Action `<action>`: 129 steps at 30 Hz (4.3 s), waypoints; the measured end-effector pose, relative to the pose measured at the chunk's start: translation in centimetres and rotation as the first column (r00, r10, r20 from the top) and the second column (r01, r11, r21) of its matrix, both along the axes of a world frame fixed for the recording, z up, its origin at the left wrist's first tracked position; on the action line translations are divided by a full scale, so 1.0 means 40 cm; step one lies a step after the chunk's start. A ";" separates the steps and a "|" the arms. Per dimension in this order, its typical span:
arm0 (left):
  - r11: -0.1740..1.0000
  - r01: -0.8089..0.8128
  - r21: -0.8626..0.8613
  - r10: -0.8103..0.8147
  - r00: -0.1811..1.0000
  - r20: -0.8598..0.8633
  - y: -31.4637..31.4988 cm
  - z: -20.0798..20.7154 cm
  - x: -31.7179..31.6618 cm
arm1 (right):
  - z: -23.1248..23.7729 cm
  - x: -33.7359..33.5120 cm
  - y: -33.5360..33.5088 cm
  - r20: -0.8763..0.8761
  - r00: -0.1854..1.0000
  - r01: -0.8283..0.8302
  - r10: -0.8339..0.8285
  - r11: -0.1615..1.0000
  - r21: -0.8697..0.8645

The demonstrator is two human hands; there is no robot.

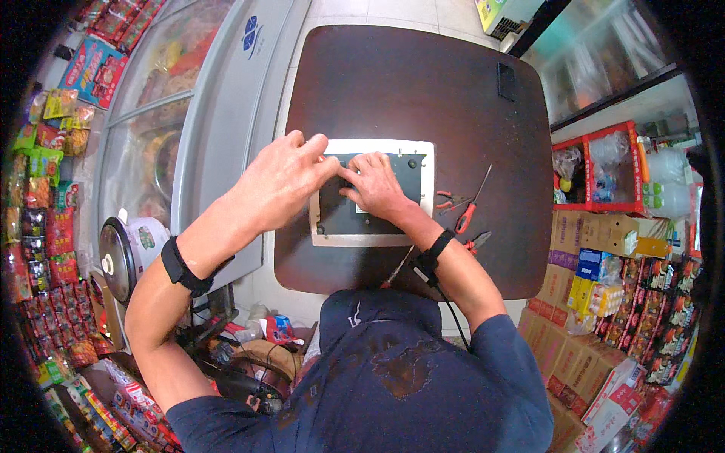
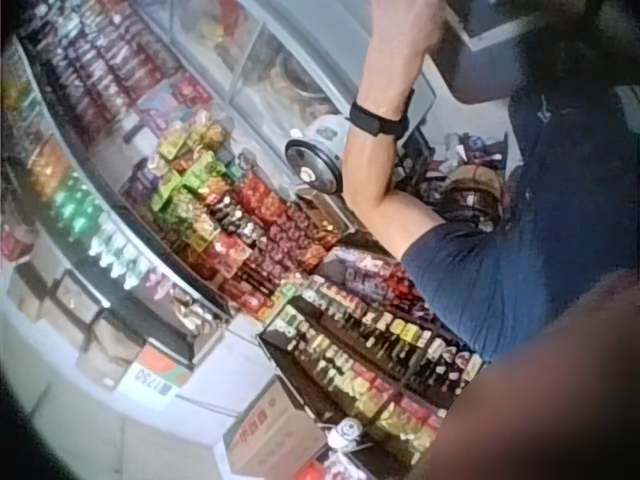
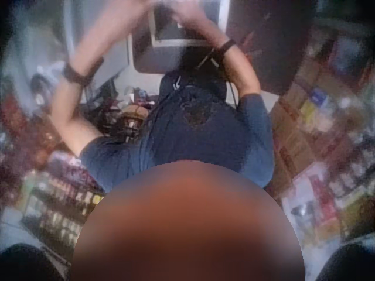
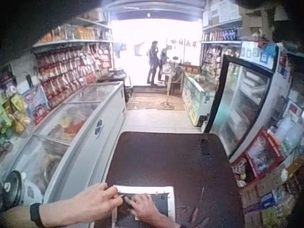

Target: The person disassembles a small countertop appliance on a table using a screwdriver and pliers, then moves to a standing fan and removes its front grille with a screwdriver. The person handles screws, the appliance casing, and the fan grille throughout the sequence.

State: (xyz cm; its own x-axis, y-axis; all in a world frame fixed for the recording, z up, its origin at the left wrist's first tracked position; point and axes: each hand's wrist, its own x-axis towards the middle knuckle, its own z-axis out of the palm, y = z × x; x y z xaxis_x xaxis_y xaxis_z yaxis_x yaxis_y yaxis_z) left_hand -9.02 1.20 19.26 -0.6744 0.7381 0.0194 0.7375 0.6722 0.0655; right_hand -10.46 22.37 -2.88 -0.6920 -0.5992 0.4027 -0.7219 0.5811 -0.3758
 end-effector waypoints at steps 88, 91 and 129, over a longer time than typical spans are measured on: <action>-0.325 -0.905 0.273 -0.385 0.390 0.836 -0.067 -0.573 0.212 | -0.225 0.155 0.365 0.819 0.557 0.725 0.137 0.401 -0.560; -0.315 -0.898 0.307 -0.369 0.414 0.832 -0.059 -0.580 0.225 | -0.246 0.176 0.355 0.732 0.650 0.666 0.204 0.310 -0.679; -0.514 -0.842 0.163 -0.267 0.337 0.903 -0.142 -0.836 0.293 | -0.294 0.241 0.259 0.780 0.385 0.718 -0.494 0.691 0.083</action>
State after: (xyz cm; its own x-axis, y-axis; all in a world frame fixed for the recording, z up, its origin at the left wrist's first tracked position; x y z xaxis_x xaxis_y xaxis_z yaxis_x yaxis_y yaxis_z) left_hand 2.70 -4.48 -14.18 -0.8408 -0.2153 -0.4966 -0.2901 -0.5954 0.7492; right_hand -0.83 32.74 -14.66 -0.9301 0.1407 -0.3393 0.3574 0.5593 -0.7480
